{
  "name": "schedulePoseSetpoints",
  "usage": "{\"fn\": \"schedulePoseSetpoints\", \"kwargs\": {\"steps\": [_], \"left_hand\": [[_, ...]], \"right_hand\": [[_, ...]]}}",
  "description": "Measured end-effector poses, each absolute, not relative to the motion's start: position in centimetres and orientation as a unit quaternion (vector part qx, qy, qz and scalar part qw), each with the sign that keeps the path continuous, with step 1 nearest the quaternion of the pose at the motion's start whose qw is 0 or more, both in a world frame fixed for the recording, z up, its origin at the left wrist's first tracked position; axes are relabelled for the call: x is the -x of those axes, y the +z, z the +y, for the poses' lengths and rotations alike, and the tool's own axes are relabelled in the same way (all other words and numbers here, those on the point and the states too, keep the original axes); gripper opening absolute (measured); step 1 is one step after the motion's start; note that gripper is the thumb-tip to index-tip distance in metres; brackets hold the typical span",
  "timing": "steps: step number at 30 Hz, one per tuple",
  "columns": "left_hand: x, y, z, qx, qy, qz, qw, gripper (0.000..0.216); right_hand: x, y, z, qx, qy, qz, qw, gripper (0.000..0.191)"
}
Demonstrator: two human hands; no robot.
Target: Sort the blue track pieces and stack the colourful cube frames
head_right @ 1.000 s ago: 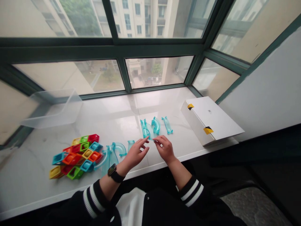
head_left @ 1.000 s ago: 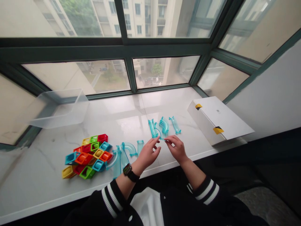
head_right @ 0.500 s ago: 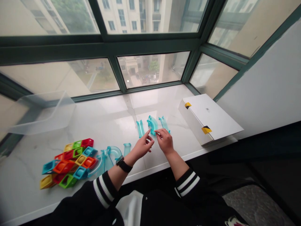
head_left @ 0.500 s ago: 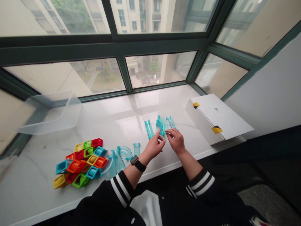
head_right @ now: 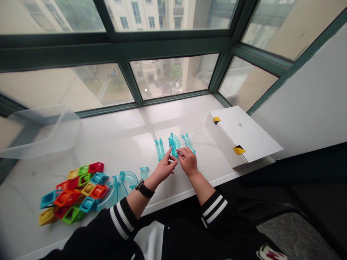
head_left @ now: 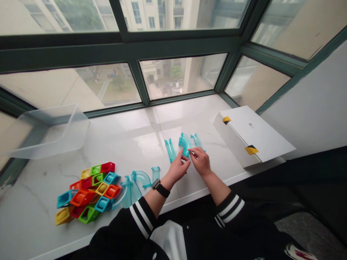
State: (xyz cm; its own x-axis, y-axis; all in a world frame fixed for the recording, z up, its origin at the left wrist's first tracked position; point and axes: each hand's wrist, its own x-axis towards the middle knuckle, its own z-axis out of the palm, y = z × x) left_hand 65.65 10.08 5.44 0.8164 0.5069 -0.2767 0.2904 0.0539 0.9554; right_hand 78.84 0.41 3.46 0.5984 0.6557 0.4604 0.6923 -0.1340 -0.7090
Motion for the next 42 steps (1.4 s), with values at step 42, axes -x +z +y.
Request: {"fn": "schedulePoseSetpoints", "kwargs": {"steps": [42], "left_hand": [[-66.3, 6.0, 10.4, -0.589, 0.105, 0.342, 0.725, 0.079]], "right_hand": [[-79.0, 2.4, 0.2, 0.765, -0.021, -0.45, 0.46, 0.025]]}}
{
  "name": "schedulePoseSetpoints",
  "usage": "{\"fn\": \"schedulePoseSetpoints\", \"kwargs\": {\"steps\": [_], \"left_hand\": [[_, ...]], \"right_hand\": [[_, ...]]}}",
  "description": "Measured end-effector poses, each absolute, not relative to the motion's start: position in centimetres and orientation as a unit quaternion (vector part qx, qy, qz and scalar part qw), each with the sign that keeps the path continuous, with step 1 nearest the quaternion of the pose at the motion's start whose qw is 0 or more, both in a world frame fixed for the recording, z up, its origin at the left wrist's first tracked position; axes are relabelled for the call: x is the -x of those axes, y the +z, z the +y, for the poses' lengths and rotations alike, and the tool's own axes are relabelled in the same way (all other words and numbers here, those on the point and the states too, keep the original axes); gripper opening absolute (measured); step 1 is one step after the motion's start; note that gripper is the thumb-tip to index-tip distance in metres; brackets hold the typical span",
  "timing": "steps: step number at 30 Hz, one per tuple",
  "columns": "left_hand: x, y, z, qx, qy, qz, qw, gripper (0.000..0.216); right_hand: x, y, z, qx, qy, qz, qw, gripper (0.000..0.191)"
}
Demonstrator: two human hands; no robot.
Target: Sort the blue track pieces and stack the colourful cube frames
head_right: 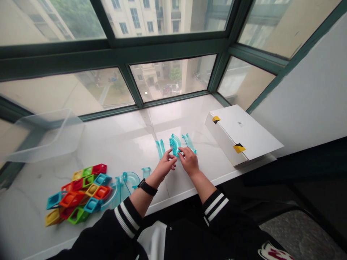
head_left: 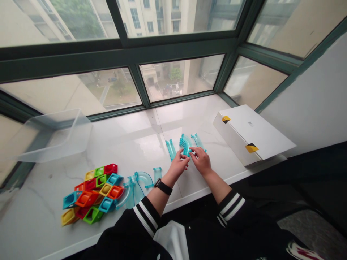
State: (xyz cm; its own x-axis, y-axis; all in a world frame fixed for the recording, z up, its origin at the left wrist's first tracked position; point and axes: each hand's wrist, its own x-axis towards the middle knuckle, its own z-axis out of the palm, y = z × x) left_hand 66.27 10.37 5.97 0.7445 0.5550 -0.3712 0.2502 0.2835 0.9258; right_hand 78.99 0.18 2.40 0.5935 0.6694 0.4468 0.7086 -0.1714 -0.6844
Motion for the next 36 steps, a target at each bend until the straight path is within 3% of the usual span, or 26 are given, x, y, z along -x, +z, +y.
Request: {"fn": "schedulePoseSetpoints", "kwargs": {"steps": [11, 19, 26, 36], "left_hand": [[-62.7, 7.1, 10.7, -0.599, 0.085, 0.296, 0.739, 0.084], [-49.5, 8.4, 12.9, -0.624, 0.089, 0.317, 0.709, 0.077], [-40.3, 6.3, 13.0, -0.534, 0.177, 0.433, 0.704, 0.088], [-39.9, 4.1, 11.0, -0.511, 0.19, 0.437, 0.715, 0.086]], "right_hand": [[-79.1, 2.0, 0.1, 0.773, -0.036, -0.464, 0.431, 0.028], [-79.3, 1.8, -0.2, 0.781, -0.037, -0.466, 0.413, 0.032], [-79.3, 2.2, -0.2, 0.789, -0.033, -0.461, 0.406, 0.029], [-79.6, 2.4, -0.3, 0.784, -0.04, -0.474, 0.398, 0.029]]}}
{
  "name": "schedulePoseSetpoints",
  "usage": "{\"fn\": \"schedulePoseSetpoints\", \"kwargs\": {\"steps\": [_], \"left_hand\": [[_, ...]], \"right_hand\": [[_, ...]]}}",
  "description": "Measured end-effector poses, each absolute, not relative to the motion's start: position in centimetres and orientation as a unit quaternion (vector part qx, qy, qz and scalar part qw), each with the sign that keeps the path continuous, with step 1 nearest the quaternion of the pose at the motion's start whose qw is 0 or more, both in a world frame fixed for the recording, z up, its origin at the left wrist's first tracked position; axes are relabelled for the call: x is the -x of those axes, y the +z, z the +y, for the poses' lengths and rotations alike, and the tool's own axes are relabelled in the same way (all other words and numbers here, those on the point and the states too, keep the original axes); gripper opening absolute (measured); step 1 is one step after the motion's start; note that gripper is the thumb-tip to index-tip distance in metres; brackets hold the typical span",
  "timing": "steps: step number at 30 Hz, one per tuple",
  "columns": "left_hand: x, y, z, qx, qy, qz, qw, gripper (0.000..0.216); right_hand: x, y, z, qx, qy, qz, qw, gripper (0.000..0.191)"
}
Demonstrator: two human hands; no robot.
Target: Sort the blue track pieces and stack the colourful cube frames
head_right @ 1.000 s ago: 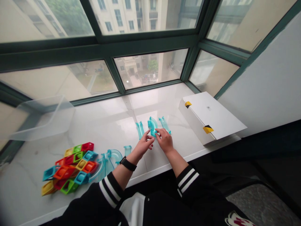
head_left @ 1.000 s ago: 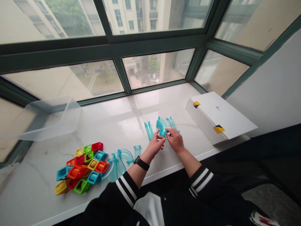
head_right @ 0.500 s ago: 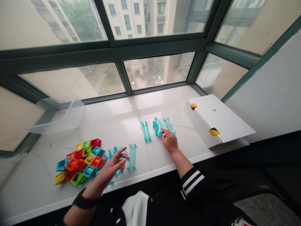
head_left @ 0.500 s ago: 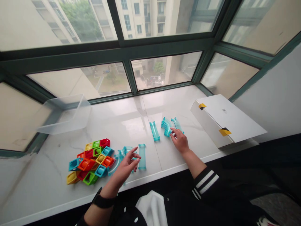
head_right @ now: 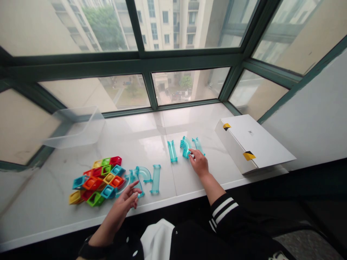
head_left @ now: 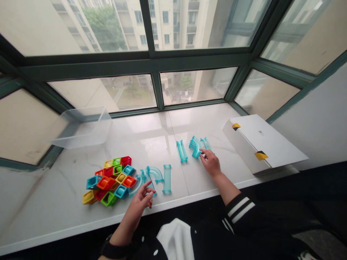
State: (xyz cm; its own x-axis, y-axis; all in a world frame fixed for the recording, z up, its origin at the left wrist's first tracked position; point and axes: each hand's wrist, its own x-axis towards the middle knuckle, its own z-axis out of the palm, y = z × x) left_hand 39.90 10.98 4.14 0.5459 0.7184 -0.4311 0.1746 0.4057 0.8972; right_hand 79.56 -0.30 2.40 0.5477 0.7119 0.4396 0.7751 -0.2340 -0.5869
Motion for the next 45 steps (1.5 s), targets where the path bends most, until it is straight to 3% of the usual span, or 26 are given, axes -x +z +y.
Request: {"fn": "schedulePoseSetpoints", "kwargs": {"steps": [21, 29, 35, 40, 45], "left_hand": [[-41.0, 4.7, 10.4, -0.52, 0.171, 0.431, 0.717, 0.067], [-41.5, 5.0, 10.4, -0.521, 0.172, 0.44, 0.711, 0.07], [-41.7, 5.1, 10.4, -0.547, 0.186, 0.439, 0.689, 0.068], [-41.3, 4.9, 10.3, -0.596, 0.216, 0.438, 0.637, 0.058], [-39.9, 6.0, 10.6, -0.703, 0.236, 0.437, 0.51, 0.04]], "right_hand": [[-79.6, 2.7, -0.1, 0.79, -0.032, -0.472, 0.389, 0.027], [-78.0, 2.6, -1.3, 0.793, -0.05, -0.444, 0.415, 0.046], [-73.6, 0.3, -3.4, 0.767, 0.054, -0.484, 0.418, 0.034], [-71.4, -0.6, -2.9, 0.767, 0.093, -0.53, 0.349, 0.028], [-70.6, -0.7, -2.1, 0.791, 0.048, -0.526, 0.309, 0.019]]}}
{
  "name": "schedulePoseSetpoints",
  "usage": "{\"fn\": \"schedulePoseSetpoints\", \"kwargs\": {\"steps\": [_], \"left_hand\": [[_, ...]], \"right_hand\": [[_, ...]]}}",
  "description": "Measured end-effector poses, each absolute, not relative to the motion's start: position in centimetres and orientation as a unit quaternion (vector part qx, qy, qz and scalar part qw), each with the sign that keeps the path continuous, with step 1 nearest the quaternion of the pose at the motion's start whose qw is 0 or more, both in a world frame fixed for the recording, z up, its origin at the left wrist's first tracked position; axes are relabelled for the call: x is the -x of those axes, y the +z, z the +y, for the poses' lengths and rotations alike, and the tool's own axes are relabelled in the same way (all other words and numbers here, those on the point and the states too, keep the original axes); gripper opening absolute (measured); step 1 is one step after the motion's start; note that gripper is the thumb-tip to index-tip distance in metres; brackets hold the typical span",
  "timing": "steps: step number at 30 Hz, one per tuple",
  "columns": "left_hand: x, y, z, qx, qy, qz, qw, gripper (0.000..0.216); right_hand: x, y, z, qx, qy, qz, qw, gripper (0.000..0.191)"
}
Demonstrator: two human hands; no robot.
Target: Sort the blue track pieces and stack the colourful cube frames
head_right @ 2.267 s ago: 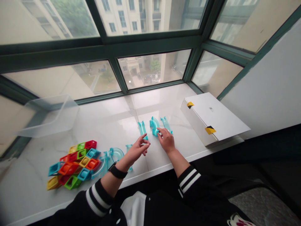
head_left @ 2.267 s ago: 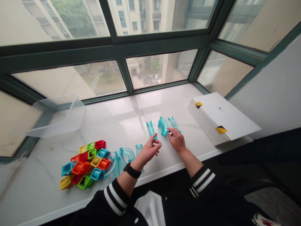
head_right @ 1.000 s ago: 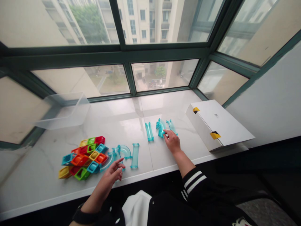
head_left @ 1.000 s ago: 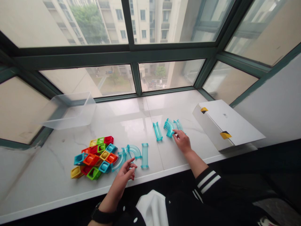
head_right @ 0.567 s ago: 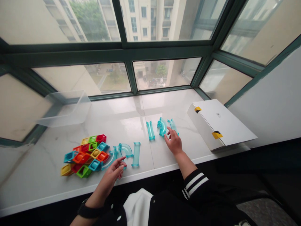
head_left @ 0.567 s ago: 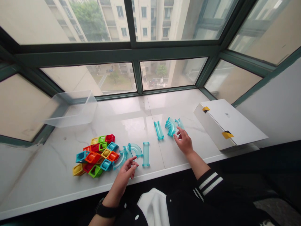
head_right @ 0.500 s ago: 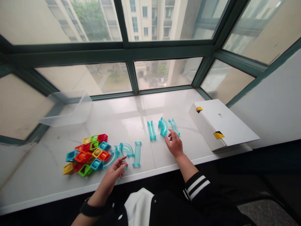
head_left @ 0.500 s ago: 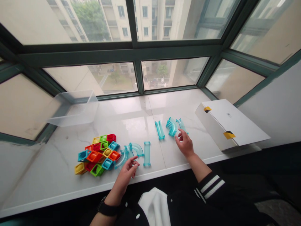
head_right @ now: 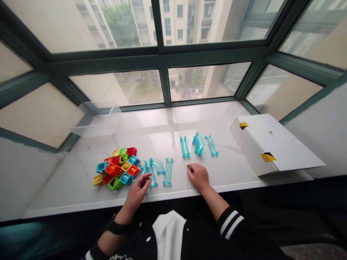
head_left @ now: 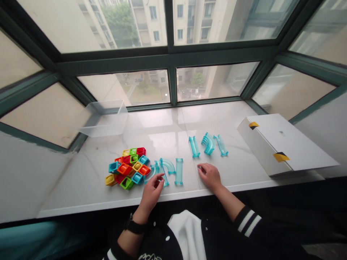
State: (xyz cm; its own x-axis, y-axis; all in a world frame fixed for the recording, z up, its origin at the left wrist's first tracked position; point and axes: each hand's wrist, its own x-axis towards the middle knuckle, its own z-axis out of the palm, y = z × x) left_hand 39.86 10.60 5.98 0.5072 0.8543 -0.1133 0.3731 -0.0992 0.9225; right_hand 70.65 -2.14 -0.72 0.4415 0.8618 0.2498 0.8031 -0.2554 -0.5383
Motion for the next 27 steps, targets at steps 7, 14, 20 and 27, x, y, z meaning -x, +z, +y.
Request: {"fn": "schedulePoseSetpoints", "kwargs": {"steps": [7, 14, 20, 27], "left_hand": [[-36.0, 6.8, 13.4, -0.844, 0.236, 0.451, 0.171, 0.03], [-34.9, 6.2, 14.7, -0.882, 0.117, 0.444, 0.106, 0.041], [-36.1, 5.3, 14.7, -0.883, 0.125, 0.426, 0.152, 0.046], [-37.6, 5.1, 14.1, -0.849, 0.192, 0.436, 0.229, 0.045]], "right_hand": [[-70.8, -1.0, -2.4, 0.782, 0.045, -0.529, 0.327, 0.021], [-70.9, -0.9, -2.3, 0.779, 0.042, -0.531, 0.331, 0.022], [-70.9, -0.9, -2.3, 0.778, 0.046, -0.531, 0.334, 0.022], [-71.0, -0.9, -2.3, 0.776, 0.045, -0.534, 0.333, 0.022]]}}
